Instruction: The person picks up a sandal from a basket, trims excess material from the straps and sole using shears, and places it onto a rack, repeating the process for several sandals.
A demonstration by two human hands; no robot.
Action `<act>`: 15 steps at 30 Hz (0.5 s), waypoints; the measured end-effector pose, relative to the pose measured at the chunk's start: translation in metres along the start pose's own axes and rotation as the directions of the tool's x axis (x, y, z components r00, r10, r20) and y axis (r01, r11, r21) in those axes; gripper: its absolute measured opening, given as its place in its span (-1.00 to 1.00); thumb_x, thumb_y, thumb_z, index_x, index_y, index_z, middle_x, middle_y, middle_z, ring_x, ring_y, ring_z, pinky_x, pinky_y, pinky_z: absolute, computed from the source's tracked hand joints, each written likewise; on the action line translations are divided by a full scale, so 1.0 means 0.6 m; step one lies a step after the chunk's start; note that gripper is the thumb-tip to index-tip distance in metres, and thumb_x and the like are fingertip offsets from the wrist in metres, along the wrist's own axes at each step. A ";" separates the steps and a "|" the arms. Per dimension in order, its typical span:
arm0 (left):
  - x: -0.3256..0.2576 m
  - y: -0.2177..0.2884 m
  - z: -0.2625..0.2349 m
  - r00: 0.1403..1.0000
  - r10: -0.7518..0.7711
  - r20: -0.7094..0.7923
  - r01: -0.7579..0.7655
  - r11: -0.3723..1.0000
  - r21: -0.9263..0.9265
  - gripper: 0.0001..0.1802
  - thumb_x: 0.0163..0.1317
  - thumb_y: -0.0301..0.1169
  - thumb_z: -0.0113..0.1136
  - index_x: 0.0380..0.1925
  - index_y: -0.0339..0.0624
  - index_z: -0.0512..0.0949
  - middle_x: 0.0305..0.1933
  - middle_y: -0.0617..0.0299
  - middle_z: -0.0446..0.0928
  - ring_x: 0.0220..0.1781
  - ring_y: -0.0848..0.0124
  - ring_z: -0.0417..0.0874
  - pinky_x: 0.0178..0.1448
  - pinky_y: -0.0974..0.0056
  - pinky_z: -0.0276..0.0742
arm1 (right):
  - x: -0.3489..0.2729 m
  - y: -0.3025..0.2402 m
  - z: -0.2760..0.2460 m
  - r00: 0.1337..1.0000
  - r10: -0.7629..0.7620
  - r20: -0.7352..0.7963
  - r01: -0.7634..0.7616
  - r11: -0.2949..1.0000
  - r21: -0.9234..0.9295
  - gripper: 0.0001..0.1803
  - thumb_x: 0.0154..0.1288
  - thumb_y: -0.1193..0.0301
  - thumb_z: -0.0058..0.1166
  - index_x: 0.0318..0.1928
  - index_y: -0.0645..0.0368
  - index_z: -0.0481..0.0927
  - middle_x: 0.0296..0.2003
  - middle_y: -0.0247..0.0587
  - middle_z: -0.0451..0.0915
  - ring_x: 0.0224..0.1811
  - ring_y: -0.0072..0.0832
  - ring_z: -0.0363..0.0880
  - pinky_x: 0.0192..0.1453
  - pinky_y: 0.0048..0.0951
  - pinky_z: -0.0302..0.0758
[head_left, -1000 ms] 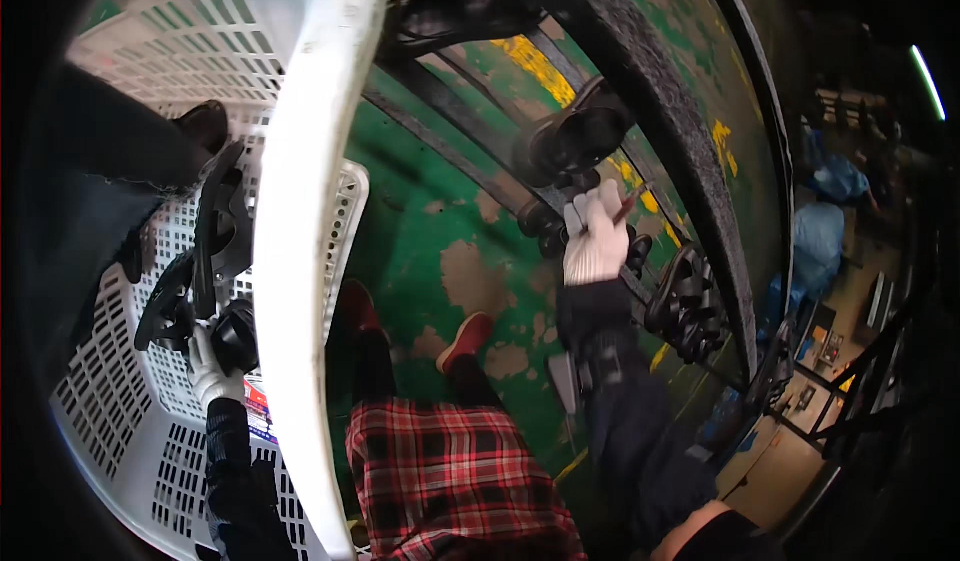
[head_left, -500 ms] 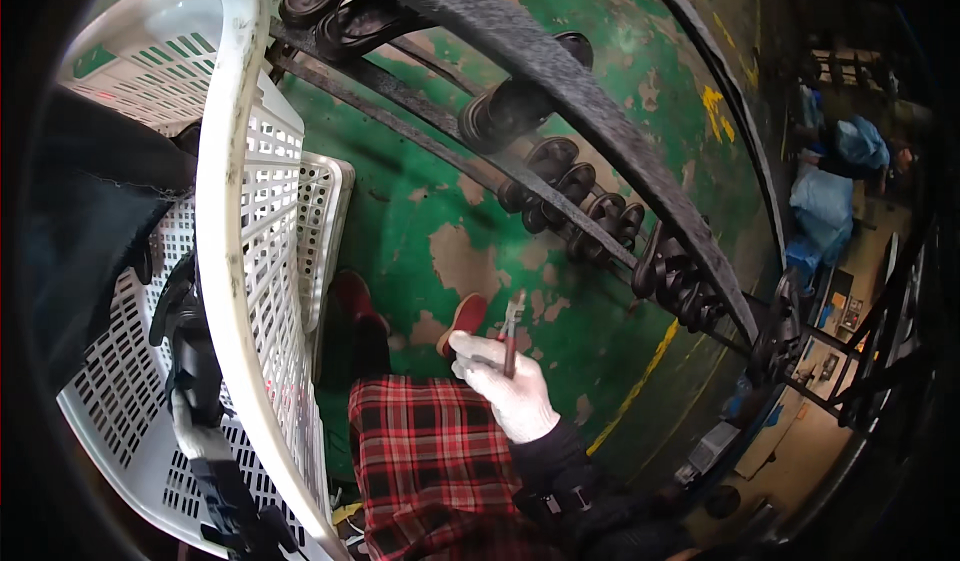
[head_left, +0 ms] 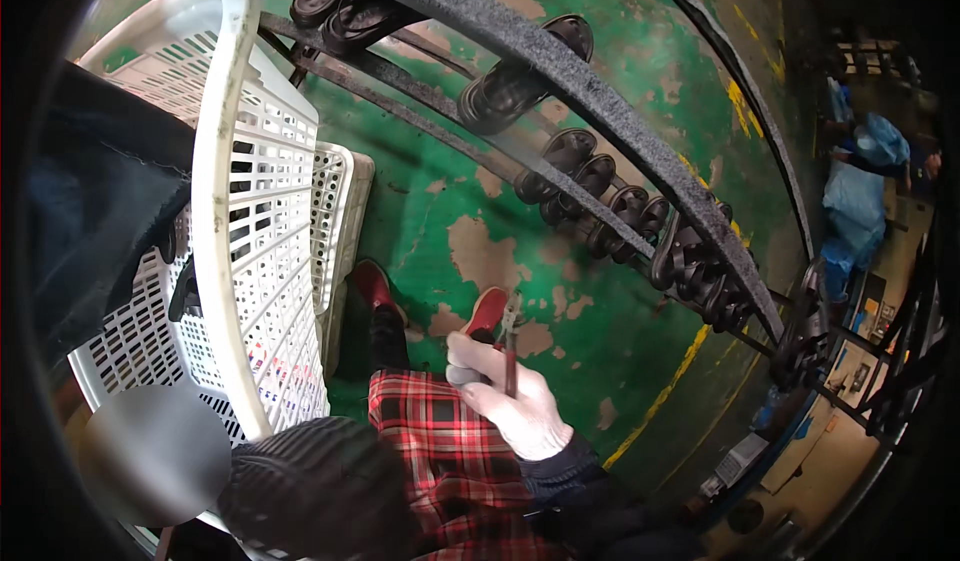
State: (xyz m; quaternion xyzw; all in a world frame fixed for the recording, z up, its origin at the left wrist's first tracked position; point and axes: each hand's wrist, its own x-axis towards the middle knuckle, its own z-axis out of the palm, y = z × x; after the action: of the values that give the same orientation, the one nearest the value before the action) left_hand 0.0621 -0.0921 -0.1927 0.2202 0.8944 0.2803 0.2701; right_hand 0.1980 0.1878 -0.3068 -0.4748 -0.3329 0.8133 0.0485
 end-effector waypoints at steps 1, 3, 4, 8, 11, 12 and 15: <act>-0.004 0.009 0.020 0.999 0.013 0.048 -0.012 0.999 -0.035 -0.86 0.17 -0.40 0.25 -0.37 -0.17 0.49 -0.38 0.17 0.47 -0.43 0.23 0.46 -0.32 0.20 0.42 | -0.002 0.012 -0.015 1.000 -0.008 0.028 0.008 1.000 -0.010 -0.39 0.28 0.70 -0.03 0.37 0.29 0.36 0.12 -0.23 0.49 0.15 -0.46 0.48 0.34 -0.38 0.35; 0.005 0.028 0.065 0.985 0.043 0.165 -0.021 0.990 -0.137 -0.88 0.14 -0.45 0.27 -0.48 -0.16 0.51 -0.48 0.18 0.46 -0.53 0.23 0.43 -0.41 0.20 0.40 | -0.004 0.053 -0.047 0.999 -0.030 0.040 0.034 0.993 -0.109 -0.35 0.23 0.71 -0.03 0.38 0.26 0.36 0.04 -0.28 0.48 0.08 -0.49 0.47 0.29 -0.40 0.37; 0.002 0.035 0.085 0.981 0.018 0.194 0.016 0.984 -0.175 -0.87 0.13 -0.48 0.28 -0.54 -0.16 0.52 -0.53 0.19 0.46 -0.58 0.24 0.41 -0.45 0.20 0.39 | -0.004 0.045 -0.045 0.986 0.128 0.104 -0.098 0.962 -0.256 -0.31 0.23 0.65 0.03 0.41 0.25 0.30 0.16 -0.18 0.46 0.21 -0.44 0.42 0.38 -0.38 0.29; 0.087 0.110 0.191 0.620 -0.480 0.620 0.707 0.000 -0.707 -0.47 0.31 -0.48 0.15 0.27 -0.37 0.36 0.27 -0.12 0.43 0.25 0.11 0.52 0.20 0.24 0.53 | -0.025 0.095 -0.069 0.944 0.272 0.186 -0.191 0.912 -0.363 -0.18 0.23 0.57 0.07 0.48 0.33 0.05 0.44 0.01 0.20 0.47 -0.29 0.21 0.53 -0.31 0.13; 0.145 0.114 0.292 0.676 -0.373 0.636 0.453 -0.470 -0.758 -0.40 0.33 -0.43 0.21 0.32 -0.31 0.27 0.29 -0.05 0.45 0.30 0.16 0.53 0.40 0.06 0.46 | -0.022 0.144 -0.062 0.977 0.183 0.104 -0.134 0.922 -0.362 -0.14 0.23 0.50 0.13 0.48 0.36 0.02 0.45 0.08 0.15 0.51 -0.23 0.15 0.54 -0.26 0.12; 0.140 0.106 0.311 0.646 -0.315 0.695 0.417 -0.618 -0.667 -0.41 0.37 -0.44 0.14 0.36 -0.31 0.23 0.36 -0.07 0.38 0.37 0.13 0.46 0.47 0.02 0.38 | -0.024 0.160 -0.064 0.999 -0.035 0.011 0.037 0.974 -0.223 -0.11 0.23 0.44 0.18 0.48 0.36 0.02 0.45 0.13 0.14 0.51 -0.17 0.13 0.54 -0.21 0.12; 0.137 0.098 0.340 0.612 -0.140 0.779 0.223 -0.914 -0.339 -0.43 0.43 -0.44 0.04 0.40 -0.31 0.18 0.45 -0.08 0.28 0.45 0.13 0.36 0.57 0.00 0.24 | -0.003 0.159 -0.069 0.990 -0.142 0.026 0.091 0.472 -0.877 -0.11 0.24 0.35 0.21 0.46 0.40 0.06 0.42 0.24 0.14 0.51 -0.05 0.10 0.52 -0.13 0.15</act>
State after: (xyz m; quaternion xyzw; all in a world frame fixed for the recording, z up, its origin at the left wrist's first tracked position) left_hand 0.1377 0.0748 -0.3278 -0.5775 0.0300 0.7152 0.3926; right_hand 0.2551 0.1339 -0.3749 -0.4296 -0.7308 0.5126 -0.1367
